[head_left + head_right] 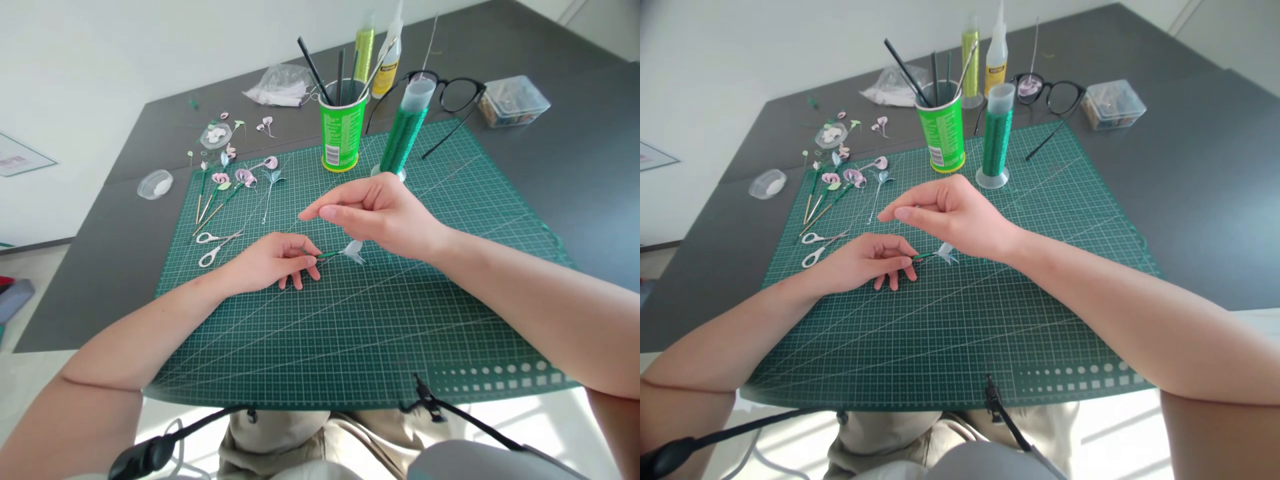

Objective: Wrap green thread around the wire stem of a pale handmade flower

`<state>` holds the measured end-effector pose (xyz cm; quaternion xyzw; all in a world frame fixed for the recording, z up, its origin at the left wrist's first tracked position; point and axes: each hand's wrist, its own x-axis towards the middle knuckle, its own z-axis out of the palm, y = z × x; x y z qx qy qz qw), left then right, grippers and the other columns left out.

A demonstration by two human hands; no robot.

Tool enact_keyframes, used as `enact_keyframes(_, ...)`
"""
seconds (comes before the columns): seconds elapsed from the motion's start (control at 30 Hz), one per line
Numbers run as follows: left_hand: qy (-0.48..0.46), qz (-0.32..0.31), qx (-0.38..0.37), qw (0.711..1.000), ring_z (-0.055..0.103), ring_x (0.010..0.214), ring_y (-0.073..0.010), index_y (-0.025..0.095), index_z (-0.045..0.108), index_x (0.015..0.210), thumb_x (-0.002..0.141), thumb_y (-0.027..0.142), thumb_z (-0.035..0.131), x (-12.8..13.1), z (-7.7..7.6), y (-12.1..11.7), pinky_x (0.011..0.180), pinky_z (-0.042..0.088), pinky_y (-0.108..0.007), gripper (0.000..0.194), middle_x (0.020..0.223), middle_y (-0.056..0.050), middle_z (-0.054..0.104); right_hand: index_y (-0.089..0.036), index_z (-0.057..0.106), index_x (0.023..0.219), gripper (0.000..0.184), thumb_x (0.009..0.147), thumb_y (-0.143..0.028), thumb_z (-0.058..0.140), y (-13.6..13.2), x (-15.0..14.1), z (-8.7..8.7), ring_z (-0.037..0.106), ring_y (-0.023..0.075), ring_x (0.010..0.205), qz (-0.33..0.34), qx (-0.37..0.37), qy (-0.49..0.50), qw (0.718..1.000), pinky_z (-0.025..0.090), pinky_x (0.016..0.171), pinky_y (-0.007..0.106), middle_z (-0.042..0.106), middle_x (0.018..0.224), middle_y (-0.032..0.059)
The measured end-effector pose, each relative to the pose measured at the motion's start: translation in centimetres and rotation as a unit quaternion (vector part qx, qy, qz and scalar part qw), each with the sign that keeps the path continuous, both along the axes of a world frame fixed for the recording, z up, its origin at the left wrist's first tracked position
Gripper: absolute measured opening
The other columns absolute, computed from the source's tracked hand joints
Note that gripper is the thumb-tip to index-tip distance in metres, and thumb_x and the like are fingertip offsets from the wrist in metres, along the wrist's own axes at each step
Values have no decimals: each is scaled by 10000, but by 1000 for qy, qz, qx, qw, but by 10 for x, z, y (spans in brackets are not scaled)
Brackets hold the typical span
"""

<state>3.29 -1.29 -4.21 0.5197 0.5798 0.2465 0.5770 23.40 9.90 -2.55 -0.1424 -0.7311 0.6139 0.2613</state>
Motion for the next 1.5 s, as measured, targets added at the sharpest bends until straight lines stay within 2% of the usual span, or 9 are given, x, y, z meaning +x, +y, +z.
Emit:
enact_keyframes(0.23, 11, -19, -3, 1000, 678, 535, -111, 167, 710, 998, 925, 303, 730, 2, 0, -1, 402, 427, -168, 156, 931, -89, 849, -119, 837, 1071, 252, 1003, -258, 639, 0, -3, -7, 415, 80, 560, -1, 33, -4, 999, 340, 543, 260, 500, 577, -54)
enact_keyframes(0.4, 17, -30, -12, 999, 612, 505, -70, 169, 628, 981, 961, 301, 672, 2, 0, -3, 437, 414, -159, 141, 950, -79, 850, -79, 806, 1163, 294, 1036, -211, 574, 5, -5, -13, 301, 60, 503, -10, 67, -23, 997, 263, 496, 254, 419, 535, -83)
enact_keyframes(0.57, 22, -44, 10, 999, 473, 446, -39, 177, 590, 946, 956, 321, 667, 4, 1, -4, 439, 384, -162, 163, 942, -76, 852, -94, 827, 1101, 267, 1019, -212, 602, 5, -6, -13, 432, 79, 588, -29, 83, -25, 996, 340, 542, 252, 522, 617, -41)
enact_keyframes(0.83, 29, -62, 16, 998, 475, 463, -51, 180, 601, 935, 957, 344, 657, 4, 3, -4, 453, 403, -177, 175, 958, -84, 854, -93, 840, 1086, 267, 1011, -202, 608, 5, -7, -13, 584, 110, 719, -31, 78, -30, 996, 460, 660, 267, 663, 737, 12)
enact_keyframes(1.1, 39, -79, 22, 996, 458, 480, -54, 182, 607, 931, 982, 347, 649, 3, 3, -4, 445, 386, -172, 178, 932, -59, 849, -86, 845, 1139, 299, 1013, -201, 599, 3, -6, -12, 558, 112, 688, -33, 104, -58, 992, 445, 642, 270, 642, 693, 7)
enact_keyframes(1.27, 32, -77, 18, 996, 463, 481, -55, 181, 609, 936, 980, 334, 654, 3, 2, -4, 444, 388, -175, 165, 939, -61, 849, -80, 840, 1144, 302, 1020, -198, 591, 4, -7, -12, 527, 96, 641, -32, 92, -64, 993, 425, 609, 265, 663, 711, 12)
enact_keyframes(1.5, 31, -79, 19, 996, 458, 482, -51, 181, 610, 932, 992, 330, 656, 3, 2, -4, 442, 382, -174, 168, 935, -51, 847, -70, 840, 1151, 315, 1012, -213, 597, 5, -7, -14, 431, 84, 583, -30, 98, -66, 992, 390, 583, 265, 561, 610, -32)
